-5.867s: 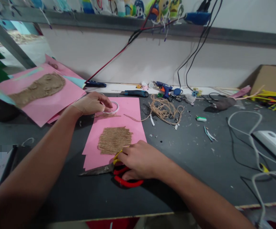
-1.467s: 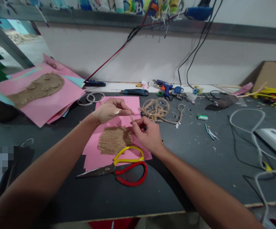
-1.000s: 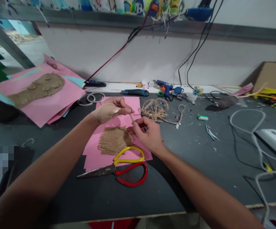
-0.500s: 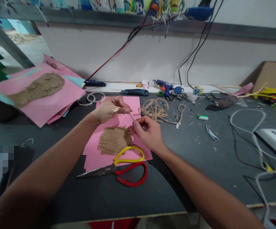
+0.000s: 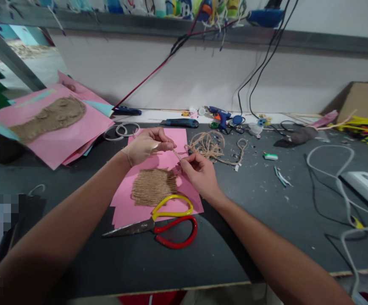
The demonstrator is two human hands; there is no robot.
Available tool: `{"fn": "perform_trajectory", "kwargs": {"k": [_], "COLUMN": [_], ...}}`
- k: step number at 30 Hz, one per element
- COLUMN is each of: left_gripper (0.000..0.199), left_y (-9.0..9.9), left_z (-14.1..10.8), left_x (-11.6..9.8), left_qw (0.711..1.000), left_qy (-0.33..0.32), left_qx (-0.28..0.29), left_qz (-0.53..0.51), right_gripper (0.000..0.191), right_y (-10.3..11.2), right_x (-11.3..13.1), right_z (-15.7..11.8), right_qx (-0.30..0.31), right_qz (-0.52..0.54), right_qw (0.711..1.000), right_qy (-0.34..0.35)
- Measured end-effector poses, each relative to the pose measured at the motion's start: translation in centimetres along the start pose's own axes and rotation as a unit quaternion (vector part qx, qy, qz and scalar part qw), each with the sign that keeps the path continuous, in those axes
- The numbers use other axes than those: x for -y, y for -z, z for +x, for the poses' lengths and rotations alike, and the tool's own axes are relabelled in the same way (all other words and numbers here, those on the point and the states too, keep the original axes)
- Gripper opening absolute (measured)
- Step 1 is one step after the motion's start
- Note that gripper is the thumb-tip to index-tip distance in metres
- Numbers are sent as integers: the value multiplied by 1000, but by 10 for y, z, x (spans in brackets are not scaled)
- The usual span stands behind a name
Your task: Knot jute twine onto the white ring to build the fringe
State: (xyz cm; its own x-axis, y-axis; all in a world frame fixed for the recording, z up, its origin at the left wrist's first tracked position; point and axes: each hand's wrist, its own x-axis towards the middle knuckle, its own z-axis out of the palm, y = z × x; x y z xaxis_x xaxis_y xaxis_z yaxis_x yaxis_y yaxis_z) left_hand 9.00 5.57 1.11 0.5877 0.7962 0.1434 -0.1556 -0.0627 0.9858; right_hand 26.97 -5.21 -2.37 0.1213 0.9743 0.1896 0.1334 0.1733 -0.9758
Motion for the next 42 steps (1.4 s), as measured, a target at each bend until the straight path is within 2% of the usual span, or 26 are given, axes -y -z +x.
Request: {"fn": "perform_trajectory", "kwargs": {"k": [7,10,19,32,34,38,42], "left_gripper": [35,35,33,33,31,40,37], "left_y": [2,1,-3,3,5,10,15], "left_z": [0,0,-1,1,0,-1,-2], "left_x": [1,-1,-1,7,7,1,-5], "left_qw": [1000,1000,1000,1000,1000,998,996], "left_qy": [9,11,-12,-9,2,34,46], "left_qx": [-6,-7,14,-6,-13,-8,-6], "left_qz": [12,12,4,23,22,43,72], "right_gripper": [26,27,26,23,23,23,24], "right_y": [-1,-3,-3,-3,-3,-2,-2], "right_x": [3,3,1,0,0,-1,-3], "right_z": [-1,0,-1,-1,0,1,0], "right_qx": [4,14,37,16,16,2,-3], "right_qz": [-14,16,4,-23,-17,-20,-51], "right_qw": [1000,1000,999,999,1000,1000,998], "right_qy": [-10,-13,17,17,13,10,22]}}
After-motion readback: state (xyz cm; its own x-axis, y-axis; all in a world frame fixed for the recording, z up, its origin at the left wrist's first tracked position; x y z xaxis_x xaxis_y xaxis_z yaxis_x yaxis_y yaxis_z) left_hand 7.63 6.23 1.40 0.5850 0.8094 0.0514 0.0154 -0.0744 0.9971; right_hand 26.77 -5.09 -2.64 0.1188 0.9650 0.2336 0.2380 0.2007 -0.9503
